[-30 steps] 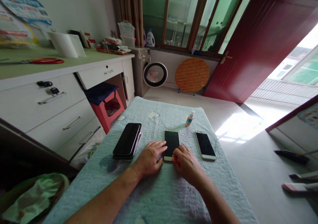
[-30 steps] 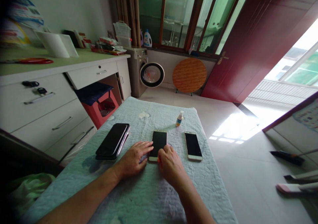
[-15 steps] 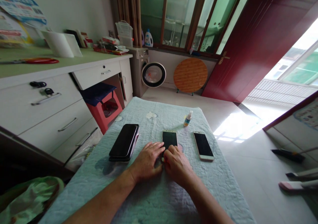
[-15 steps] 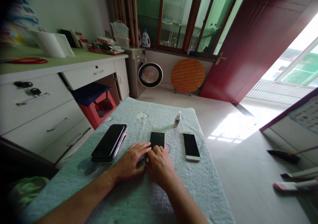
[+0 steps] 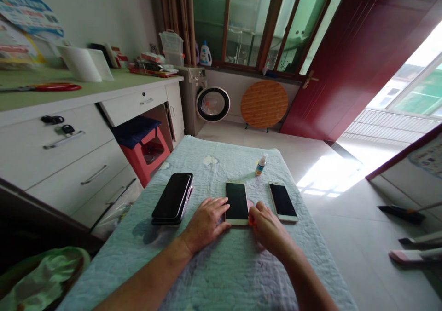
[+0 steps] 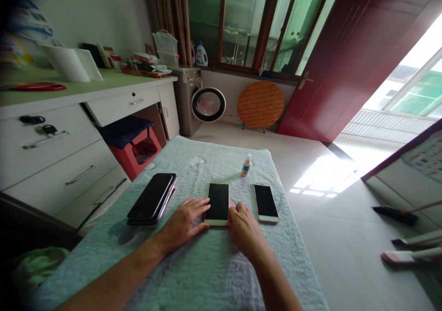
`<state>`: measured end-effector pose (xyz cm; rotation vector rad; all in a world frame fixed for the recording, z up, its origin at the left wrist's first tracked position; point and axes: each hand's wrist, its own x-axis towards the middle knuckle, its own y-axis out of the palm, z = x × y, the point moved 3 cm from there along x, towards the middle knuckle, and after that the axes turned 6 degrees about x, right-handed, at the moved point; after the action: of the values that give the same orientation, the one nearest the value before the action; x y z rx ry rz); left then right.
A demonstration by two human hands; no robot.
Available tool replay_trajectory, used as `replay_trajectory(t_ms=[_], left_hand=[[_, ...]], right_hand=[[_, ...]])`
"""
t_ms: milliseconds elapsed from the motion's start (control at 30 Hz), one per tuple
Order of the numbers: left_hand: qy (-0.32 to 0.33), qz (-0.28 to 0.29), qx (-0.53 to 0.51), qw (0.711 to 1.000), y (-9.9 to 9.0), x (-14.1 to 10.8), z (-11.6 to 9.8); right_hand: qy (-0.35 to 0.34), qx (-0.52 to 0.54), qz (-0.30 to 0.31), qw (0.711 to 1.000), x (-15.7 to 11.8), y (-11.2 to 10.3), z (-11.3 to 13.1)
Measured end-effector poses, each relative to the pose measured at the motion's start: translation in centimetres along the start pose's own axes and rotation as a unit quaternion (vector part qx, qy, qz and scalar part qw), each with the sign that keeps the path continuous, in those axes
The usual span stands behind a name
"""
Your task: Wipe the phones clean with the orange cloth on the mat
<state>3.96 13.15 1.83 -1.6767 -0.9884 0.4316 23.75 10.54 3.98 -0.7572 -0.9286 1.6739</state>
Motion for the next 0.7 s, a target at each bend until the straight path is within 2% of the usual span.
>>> replay_trajectory(t_ms=[133,267,467,533,633,700], left_hand=[[-0.002,-0.011,-0.008,1.000,0.2,0.0,0.2],[-0.014,-0.025,-0.019,0.999,0.2,0.0,0.0],[-0.039,-0.030,-0.007,0.999,-0.1,-0.3,-0.9],[-0.046,-0.030,0.005,0.998,-0.2,-0.3,-1.2],[-0.062,-0.025,0.029,0.997,-0.1,-0.2,-1.5],[-0.072,-0.022,0.043,0.996,-0.1,-0.1,-1.7]], right_hand=[[0.023,0.023,-0.035,0.999,0.0,-0.5,-1.3],[0.034,0.103,-0.059,0.992,0.3,-0.1,-0.9],[0.095,0.218,-0.090,0.967,0.7,1.0,-0.7],[0.135,0.305,-0.083,0.939,0.9,1.5,-0.8],[0.206,0.476,-0.064,0.852,1.0,2.3,-0.5],[0.217,0.555,-0.062,0.801,1.0,2.5,0.2]])
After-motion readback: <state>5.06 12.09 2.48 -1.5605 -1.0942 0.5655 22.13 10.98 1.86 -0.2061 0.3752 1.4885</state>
